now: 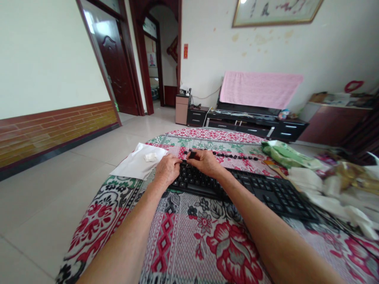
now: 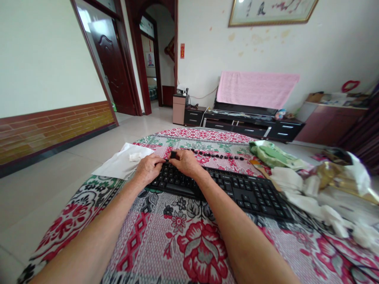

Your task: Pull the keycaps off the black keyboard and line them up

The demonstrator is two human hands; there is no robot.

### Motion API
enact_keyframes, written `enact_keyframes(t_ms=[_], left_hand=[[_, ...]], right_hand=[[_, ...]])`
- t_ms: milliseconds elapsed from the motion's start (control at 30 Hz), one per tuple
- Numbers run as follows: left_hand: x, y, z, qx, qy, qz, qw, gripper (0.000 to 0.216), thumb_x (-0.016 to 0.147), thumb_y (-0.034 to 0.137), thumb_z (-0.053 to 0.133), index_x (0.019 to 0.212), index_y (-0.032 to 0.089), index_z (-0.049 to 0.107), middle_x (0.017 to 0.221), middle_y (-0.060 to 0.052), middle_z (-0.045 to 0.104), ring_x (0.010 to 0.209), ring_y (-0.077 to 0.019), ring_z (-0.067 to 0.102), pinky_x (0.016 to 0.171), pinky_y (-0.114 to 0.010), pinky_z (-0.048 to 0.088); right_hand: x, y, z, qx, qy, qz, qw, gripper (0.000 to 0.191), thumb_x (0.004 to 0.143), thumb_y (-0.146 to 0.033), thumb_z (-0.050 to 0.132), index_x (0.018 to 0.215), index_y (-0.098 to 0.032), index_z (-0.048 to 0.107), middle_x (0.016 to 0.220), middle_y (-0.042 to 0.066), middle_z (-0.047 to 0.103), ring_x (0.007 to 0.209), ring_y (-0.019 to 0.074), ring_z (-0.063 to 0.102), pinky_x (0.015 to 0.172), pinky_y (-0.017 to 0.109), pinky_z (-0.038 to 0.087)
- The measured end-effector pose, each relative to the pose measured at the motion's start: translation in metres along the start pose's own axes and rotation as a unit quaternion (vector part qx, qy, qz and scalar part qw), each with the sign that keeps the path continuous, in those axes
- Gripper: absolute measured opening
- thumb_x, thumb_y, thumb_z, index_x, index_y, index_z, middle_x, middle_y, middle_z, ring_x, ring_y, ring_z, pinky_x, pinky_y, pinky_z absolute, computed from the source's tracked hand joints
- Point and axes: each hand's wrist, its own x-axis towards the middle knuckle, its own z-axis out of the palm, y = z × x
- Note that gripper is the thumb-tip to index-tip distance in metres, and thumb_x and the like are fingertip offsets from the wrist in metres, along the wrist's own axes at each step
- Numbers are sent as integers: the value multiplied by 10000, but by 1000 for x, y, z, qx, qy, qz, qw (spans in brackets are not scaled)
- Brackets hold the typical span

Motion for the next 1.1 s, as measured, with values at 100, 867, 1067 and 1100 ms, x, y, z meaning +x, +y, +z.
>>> enact_keyframes(t_ms=[100,867,1067,1100], left_hand=[[0,0,0,-3,-1,-2,1000,248,789,163,491,863,220,721,886,-37,669,861,-166,589,833,-288,472],[-2,2,-1,-26,0,-21,999,260,795,162,478,869,219,721,897,-40,670,884,-166,591,857,-280,465],[-3,4,-3,-17,-3,-25,1000,267,798,163,471,882,211,720,910,-51,670,888,-182,587,859,-301,463],[-3,4,-3,-16,-4,-26,1000,270,797,160,470,887,209,719,914,-51,668,891,-183,587,859,-302,463]], right_hand=[[0,-1,-1,3,-9,-13,1000,148,733,-257,548,793,-198,669,676,-12,622,643,125,515,621,243,405],[-4,-5,0,172,41,147,973,197,682,-267,607,819,-179,496,647,-5,615,601,127,610,553,251,490],[-5,-8,-2,160,40,154,974,201,706,-260,607,850,-166,504,673,6,621,631,132,626,575,259,512],[-5,-8,-3,164,42,156,973,192,714,-255,604,853,-164,506,686,12,624,641,134,631,581,261,517]])
